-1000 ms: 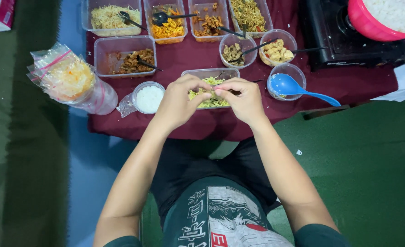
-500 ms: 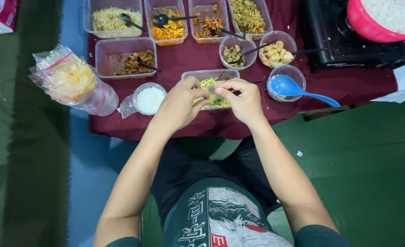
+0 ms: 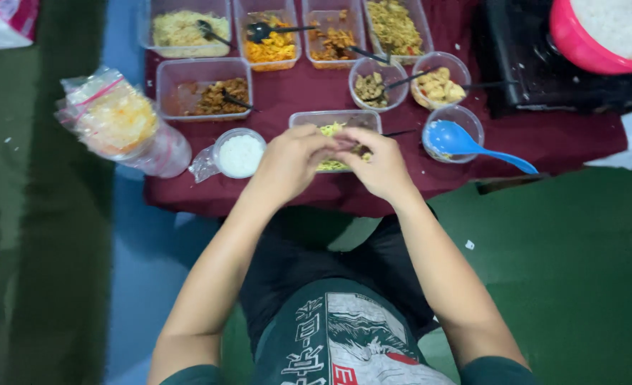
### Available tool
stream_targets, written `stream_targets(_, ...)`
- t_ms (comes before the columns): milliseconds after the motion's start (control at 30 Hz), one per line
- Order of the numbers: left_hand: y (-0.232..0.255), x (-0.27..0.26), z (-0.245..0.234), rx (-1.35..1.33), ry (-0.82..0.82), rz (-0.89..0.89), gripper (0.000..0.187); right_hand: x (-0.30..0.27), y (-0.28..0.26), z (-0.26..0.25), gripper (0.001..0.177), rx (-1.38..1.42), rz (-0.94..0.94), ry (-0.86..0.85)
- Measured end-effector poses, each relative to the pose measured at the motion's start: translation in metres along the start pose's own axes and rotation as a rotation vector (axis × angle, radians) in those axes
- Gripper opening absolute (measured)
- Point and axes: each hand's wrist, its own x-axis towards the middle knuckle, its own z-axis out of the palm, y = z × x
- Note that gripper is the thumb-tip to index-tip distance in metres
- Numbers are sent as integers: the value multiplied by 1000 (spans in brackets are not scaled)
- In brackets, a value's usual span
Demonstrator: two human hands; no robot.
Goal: Portioning food ingredients into small bags and packing them into a cardboard box
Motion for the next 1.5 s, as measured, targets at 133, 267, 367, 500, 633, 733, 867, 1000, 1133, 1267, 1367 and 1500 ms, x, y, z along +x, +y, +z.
stream_targets(133, 3, -2, 12, -149, 179, -45, 41, -5, 18, 1, 12, -71, -70, 29)
stream_targets(267, 7, -7, 14, -329, 231, -97, 24, -10, 6, -5, 9, -34, -111, 65)
stream_targets(367, 15, -12, 9, -432, 246, -121, 14, -15, 8, -5, 10, -38, -128, 62)
stream_targets(500, 23, -23, 8, -543, 256, -165, 11, -21, 10, -7, 10, -23, -186, 38)
stream_targets(633, 24, -34, 5, -615, 210, -242, 11, -27, -7, -6, 9, 1, -227, 32)
stream_targets(733, 25, -40, 7, -638, 219, -266, 13, -32, -13, -5, 8, 38, -221, 12)
stream_targets(867, 22, -48, 13, -699, 237, -288, 13, -37, -23, 0, 8, 46, -211, 19)
stream_targets(1000, 20, -52, 13, -752, 262, -249, 10, -38, -33, 4, 8, 87, -259, 45)
stream_targets(1133, 26, -56, 5, -743, 257, -217, 7, -40, -51, 6, 9, 38, -294, 61)
stream_targets(1267, 28, -60, 1, -693, 219, -174, 6, -40, -57, 7, 9, -5, -312, 59)
stream_targets(1367, 32, -64, -2, -662, 209, -162, 7, -42, -55, 6, 9, 42, -290, 27)
stream_targets(1500, 33, -65, 6, -682, 311, -204, 8, -43, -52, 5, 8, 98, -238, -2)
